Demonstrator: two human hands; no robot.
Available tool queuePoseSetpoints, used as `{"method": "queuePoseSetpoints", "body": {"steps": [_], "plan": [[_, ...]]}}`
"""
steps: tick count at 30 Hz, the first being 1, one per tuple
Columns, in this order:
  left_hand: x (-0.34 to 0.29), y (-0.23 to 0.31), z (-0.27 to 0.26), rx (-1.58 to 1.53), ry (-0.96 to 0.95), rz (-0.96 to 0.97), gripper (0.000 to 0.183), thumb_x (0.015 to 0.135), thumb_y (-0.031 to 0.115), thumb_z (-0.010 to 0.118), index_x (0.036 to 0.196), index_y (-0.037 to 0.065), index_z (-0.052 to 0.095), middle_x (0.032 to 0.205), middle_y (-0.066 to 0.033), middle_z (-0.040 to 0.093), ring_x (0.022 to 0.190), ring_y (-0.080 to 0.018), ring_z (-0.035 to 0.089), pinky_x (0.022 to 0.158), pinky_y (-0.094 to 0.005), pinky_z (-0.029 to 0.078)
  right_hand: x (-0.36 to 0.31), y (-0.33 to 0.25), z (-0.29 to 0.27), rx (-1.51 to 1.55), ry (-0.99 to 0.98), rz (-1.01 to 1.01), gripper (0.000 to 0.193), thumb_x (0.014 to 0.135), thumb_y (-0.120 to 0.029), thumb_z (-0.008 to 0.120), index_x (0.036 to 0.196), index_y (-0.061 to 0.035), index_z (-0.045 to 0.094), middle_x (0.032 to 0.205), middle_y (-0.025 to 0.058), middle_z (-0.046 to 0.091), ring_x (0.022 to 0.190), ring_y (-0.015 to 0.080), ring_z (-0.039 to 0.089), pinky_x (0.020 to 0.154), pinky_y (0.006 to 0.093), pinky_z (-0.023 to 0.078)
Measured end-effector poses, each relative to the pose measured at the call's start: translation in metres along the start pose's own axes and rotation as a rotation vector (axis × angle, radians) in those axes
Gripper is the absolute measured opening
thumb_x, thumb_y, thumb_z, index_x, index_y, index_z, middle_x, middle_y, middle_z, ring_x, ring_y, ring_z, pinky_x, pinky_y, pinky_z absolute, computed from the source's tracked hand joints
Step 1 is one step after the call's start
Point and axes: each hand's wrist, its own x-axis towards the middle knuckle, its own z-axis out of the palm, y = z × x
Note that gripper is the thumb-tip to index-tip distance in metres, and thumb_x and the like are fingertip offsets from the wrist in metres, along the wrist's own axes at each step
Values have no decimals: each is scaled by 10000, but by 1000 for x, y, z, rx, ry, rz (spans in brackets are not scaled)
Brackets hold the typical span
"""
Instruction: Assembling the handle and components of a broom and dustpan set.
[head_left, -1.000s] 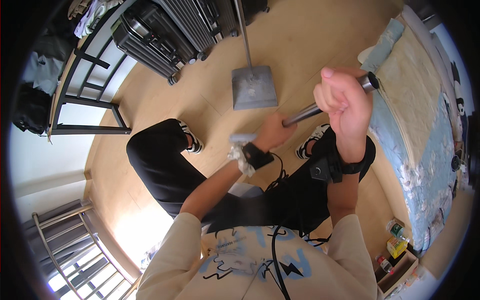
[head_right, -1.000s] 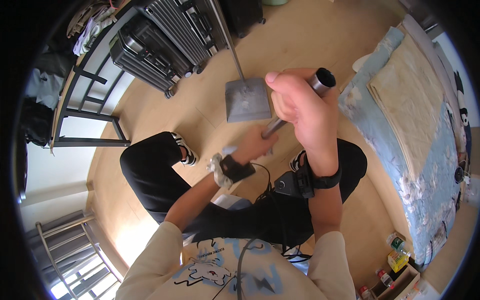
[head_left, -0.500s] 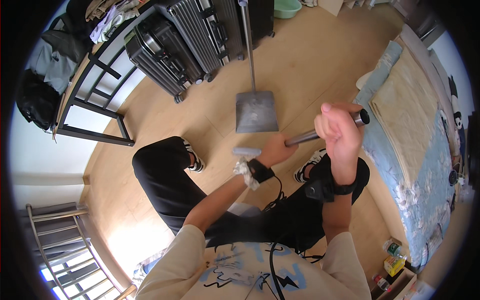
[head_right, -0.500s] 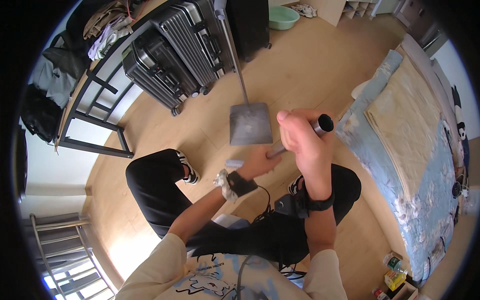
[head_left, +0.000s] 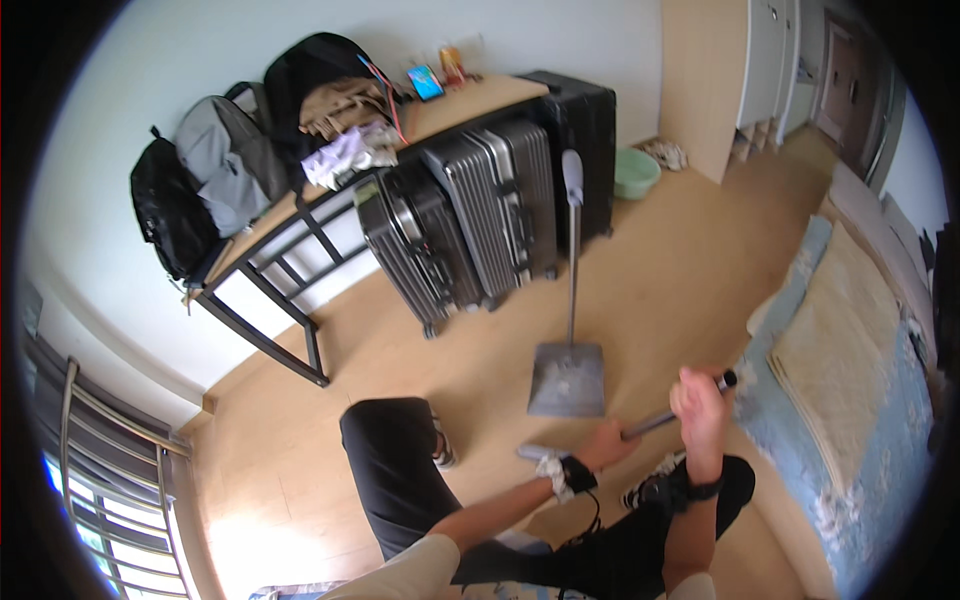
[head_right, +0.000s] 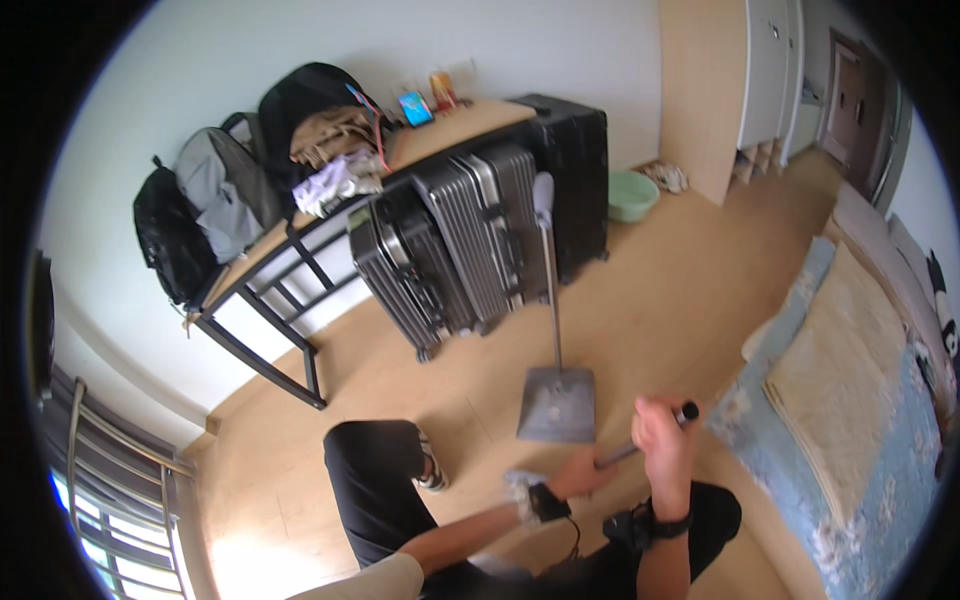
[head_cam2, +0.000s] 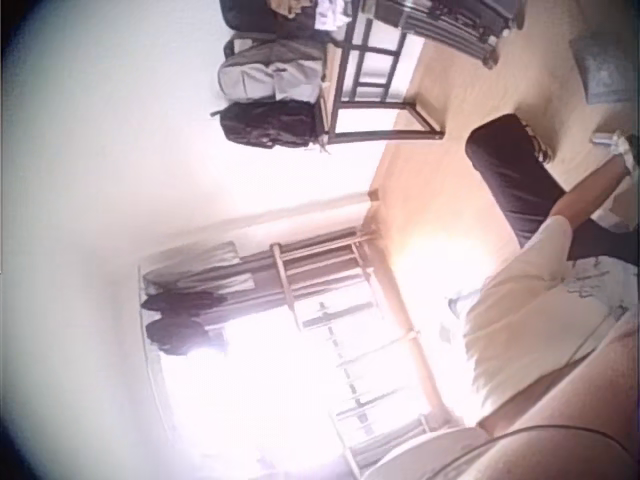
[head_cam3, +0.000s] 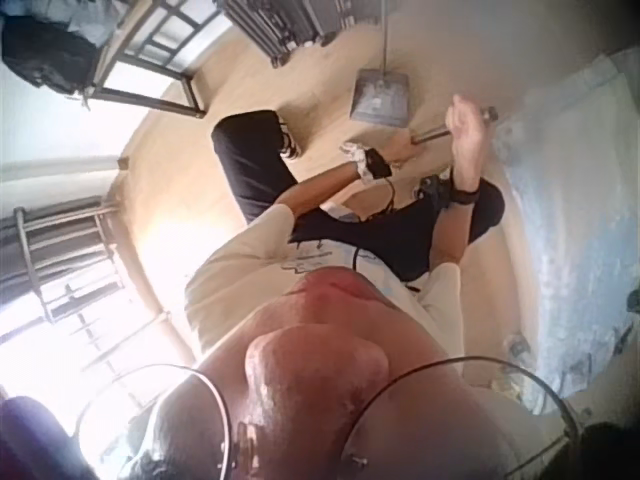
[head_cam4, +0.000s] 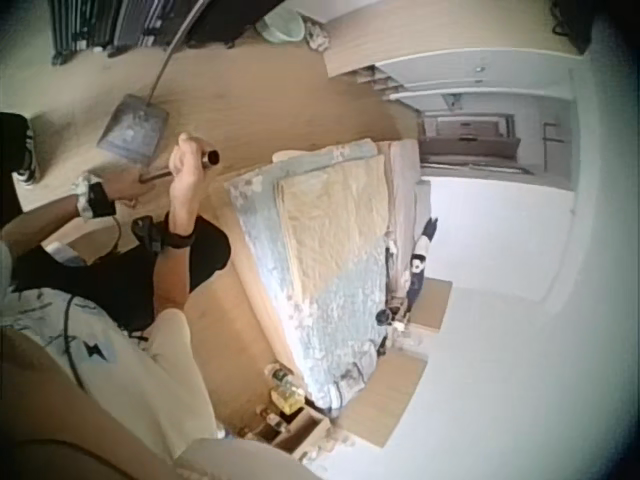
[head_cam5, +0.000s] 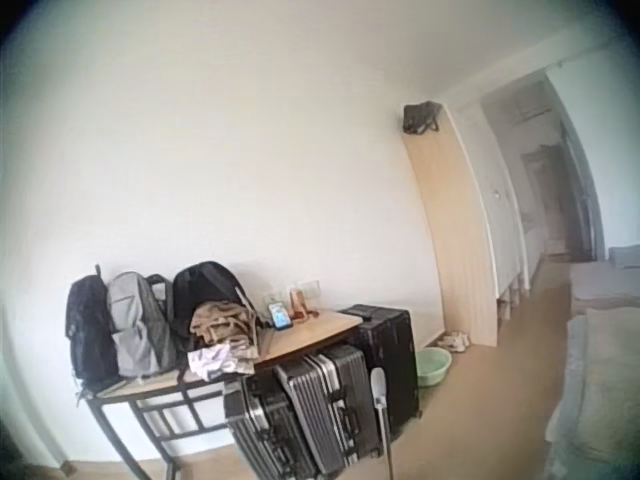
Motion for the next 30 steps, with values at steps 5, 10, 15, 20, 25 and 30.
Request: {"method": "queuePoseSetpoints", "body": {"steps": [5, 10, 15, 20, 25, 30], "plan": [[-33, 15, -5, -134, -237, -192, 314, 787, 269, 570, 749, -43, 582, 469, -125, 506, 376, -200, 519, 381, -324, 398, 4, -11, 0, 80, -24, 100, 375, 770, -59, 537, 489, -107, 292, 422, -55, 238, 327, 55, 195, 340, 243, 135], [1, -9, -22, -114, -148, -186, 347, 773, 281, 552, 631, -35, 551, 491, -145, 518, 398, -232, 543, 418, -354, 418, 31, 22, 11, -15, 33, 83, 332, 770, -66, 530, 521, -108, 314, 438, -56, 255, 343, 46, 217, 354, 235, 150], [26, -19, -12, 180, 106, 39, 326, 730, 288, 559, 643, -27, 572, 563, -233, 524, 573, -375, 571, 584, -440, 447, 35, 19, 4, 22, 125, -21, 326, 769, -59, 521, 514, -101, 323, 434, -51, 255, 342, 49, 222, 353, 235, 151], [24, -16, -19, 142, 124, 64, 326, 730, 283, 568, 638, -30, 567, 564, -226, 530, 542, -369, 561, 542, -427, 444, 18, 11, 18, -35, 29, -54, 336, 769, -50, 515, 494, -89, 328, 423, -41, 266, 338, 53, 226, 352, 235, 154], [-19, -5, -13, -44, -38, -37, 338, 764, 271, 569, 595, -18, 527, 468, -140, 507, 389, -235, 530, 402, -355, 416, 5, -6, 29, -36, -80, 107, 338, 769, -52, 521, 495, -92, 326, 423, -42, 270, 335, 55, 220, 353, 241, 149], [-20, -6, -8, -159, -203, -187, 329, 775, 267, 560, 601, -10, 521, 483, -130, 512, 375, -202, 516, 384, -336, 405, 30, 16, 18, -53, -25, 208, 351, 764, -56, 530, 498, -111, 308, 423, -51, 264, 333, 50, 220, 349, 238, 149]]}}
